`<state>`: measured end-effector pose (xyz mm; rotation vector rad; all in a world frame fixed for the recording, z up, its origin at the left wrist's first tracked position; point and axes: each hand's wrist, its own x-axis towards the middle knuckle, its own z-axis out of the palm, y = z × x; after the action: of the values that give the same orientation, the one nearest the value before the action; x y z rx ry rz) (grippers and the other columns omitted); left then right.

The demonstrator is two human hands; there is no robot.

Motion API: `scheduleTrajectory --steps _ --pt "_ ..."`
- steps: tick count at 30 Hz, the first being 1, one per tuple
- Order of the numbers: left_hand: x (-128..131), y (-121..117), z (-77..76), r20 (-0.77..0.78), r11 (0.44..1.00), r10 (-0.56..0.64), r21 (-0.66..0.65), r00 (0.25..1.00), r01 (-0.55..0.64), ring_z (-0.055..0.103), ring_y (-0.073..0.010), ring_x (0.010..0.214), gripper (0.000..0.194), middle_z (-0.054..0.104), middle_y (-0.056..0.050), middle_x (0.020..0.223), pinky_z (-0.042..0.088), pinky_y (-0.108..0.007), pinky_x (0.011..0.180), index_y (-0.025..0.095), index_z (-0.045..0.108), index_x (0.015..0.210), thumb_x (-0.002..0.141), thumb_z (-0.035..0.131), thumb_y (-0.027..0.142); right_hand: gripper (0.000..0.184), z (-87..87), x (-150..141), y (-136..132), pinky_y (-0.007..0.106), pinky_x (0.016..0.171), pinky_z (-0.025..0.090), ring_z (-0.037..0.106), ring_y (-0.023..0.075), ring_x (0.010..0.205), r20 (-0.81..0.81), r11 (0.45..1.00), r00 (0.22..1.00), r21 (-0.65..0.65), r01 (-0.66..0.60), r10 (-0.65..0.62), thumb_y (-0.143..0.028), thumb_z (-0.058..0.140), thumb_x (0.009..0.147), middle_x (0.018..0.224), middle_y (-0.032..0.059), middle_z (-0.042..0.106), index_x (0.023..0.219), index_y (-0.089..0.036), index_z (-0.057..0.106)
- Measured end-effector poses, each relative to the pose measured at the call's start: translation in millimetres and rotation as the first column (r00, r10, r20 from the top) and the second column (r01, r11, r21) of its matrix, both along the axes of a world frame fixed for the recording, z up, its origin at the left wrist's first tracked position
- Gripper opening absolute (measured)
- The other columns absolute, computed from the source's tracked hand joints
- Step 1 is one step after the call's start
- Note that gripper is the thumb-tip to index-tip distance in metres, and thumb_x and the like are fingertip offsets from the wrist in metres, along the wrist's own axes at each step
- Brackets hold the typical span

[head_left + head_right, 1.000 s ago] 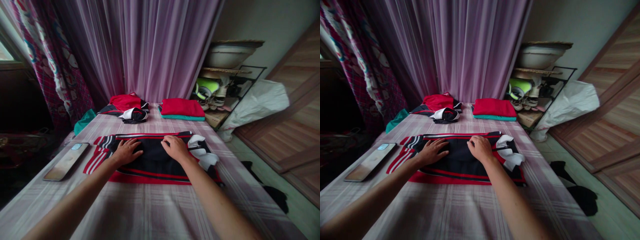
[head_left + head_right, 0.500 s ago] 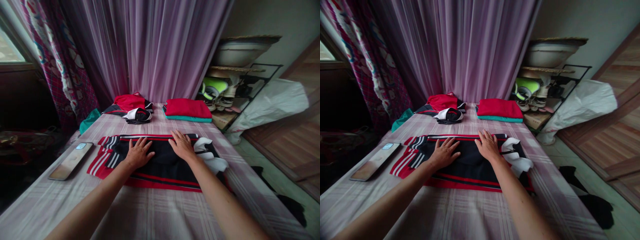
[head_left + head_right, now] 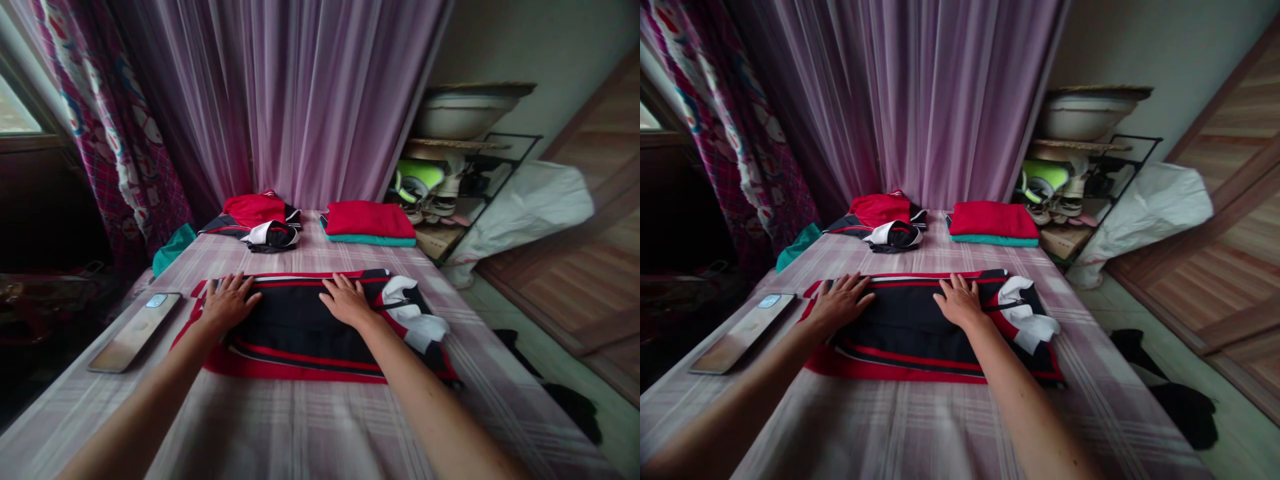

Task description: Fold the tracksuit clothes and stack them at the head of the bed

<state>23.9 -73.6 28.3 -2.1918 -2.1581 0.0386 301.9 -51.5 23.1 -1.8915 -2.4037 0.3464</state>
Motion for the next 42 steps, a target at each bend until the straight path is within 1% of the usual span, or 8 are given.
scheduleTrajectory --steps 5,9,15,18,25,31,37,42 --pt "-12.6 5.2 -4.8 -0.009 0.998 0.026 -0.057 1.0 -0.027 0.026 -0.034 0.149 0.063 0.032 -0.009 0.162 0.015 -0.067 0.116 0.026 0.039 0.152 0.097 0.033 0.056 0.06 10.5 -37.6 -2.5 0.055 0.12 0.009 0.017 0.0244 0.152 -0.097 0.978 0.975 0.066 -0.196 0.201 -0.055 0.027 0.101 0.165 0.0093 0.022 0.153 -0.028 0.037" --pt "-9.9 7.2 -7.2 -0.019 0.998 0.019 -0.065 1.0 -0.021 0.027 -0.0352 0.148 0.064 0.033 -0.011 0.161 0.015 -0.067 0.115 0.025 0.042 0.15 0.095 0.034 0.058 0.062 -3.8 -17.9 8.6 0.052 0.121 0.005 0.013 0.0224 0.152 -0.059 0.964 0.965 -0.056 -0.26 0.257 -0.054 0.025 0.101 0.166 0.008 0.019 0.155 -0.025 0.032" --pt "-14.5 9.7 -13.8 -0.011 0.999 0.002 -0.035 1.0 -0.003 0.028 -0.0368 0.147 0.067 0.035 -0.01 0.16 0.015 -0.069 0.114 0.026 0.042 0.15 0.094 0.035 0.06 0.06 -27.9 83.9 35.5 0.05 0.121 0.009 0.015 0.0217 0.152 0.116 0.987 0.98 -0.003 0.161 -0.16 -0.049 0.023 0.102 0.165 0.007 0.021 0.157 -0.026 0.026" --pt "-14.4 10.1 -16.6 0.001 1.0 0.009 -0.022 1.0 -0.009 0.028 -0.0373 0.147 0.067 0.034 -0.01 0.161 0.014 -0.069 0.114 0.026 0.04 0.151 0.093 0.036 0.06 0.059 -33.3 107.5 43.7 0.047 0.121 0.012 0.017 0.0232 0.151 0.145 0.969 0.959 0.053 0.24 -0.245 -0.047 0.025 0.102 0.165 0.0078 0.024 0.156 -0.024 0.029" --pt "-13.0 9.4 -16.4 0.014 1.0 0.015 -0.013 1.0 -0.015 0.027 -0.0363 0.148 0.068 0.034 -0.01 0.161 0.011 -0.069 0.115 0.027 0.041 0.151 0.092 0.036 0.062 0.057 -11.0 58.2 26.8 0.058 0.118 0.013 0.021 0.0268 0.15 0.049 0.941 0.945 0.127 0.315 -0.323 -0.043 0.026 0.102 0.163 0.012 0.027 0.154 -0.021 0.035" --pt "-16.1 9.3 -21.7 0.084 0.997 -0.004 0.074 0.996 -0.002 0.032 -0.0367 0.146 0.063 0.04 -0.01 0.157 0.013 -0.069 0.115 0.027 0.049 0.145 0.092 0.042 0.058 0.057 -19.0 7.1 -22.1 0.057 0.119 0.016 0.024 0.0254 0.149 -0.057 0.99 0.998 0.139 -0.002 0.01 -0.05 0.032 0.1 0.162 0.0074 0.032 0.153 -0.028 0.038" --pt "-36.7 -7.2 -25.0 0.324 0.93 -0.082 0.366 0.943 -0.045 0.055 -0.0289 0.129 0.048 0.058 -0.011 0.143 0.042 -0.046 0.108 0.02 0.063 0.13 0.094 0.04 0.044 0.047 -33.0 6.5 -36.9 0.052 0.117 0.025 0.04 0.025 0.141 -0.141 0.967 0.99 0.255 0.025 0.012 -0.041 0.04 0.1 0.151 0.0094 0.049 0.141 -0.024 0.055" --pt "-66.6 -46.5 -29.6 0.437 0.874 0.122 0.378 0.891 -0.305 0.066 -0.0264 0.111 0.042 0.07 -0.01 0.124 0.052 -0.037 0.092 0.02 0.067 0.12 0.093 0.04 0.039 0.038 -45.3 23.3 -39.8 0.047 0.111 0.036 0.054 0.0245 0.128 -0.219 0.908 0.975 0.413 0.068 0.027 -0.033 0.041 0.099 0.135 0.0087 0.065 0.123 -0.023 0.069"
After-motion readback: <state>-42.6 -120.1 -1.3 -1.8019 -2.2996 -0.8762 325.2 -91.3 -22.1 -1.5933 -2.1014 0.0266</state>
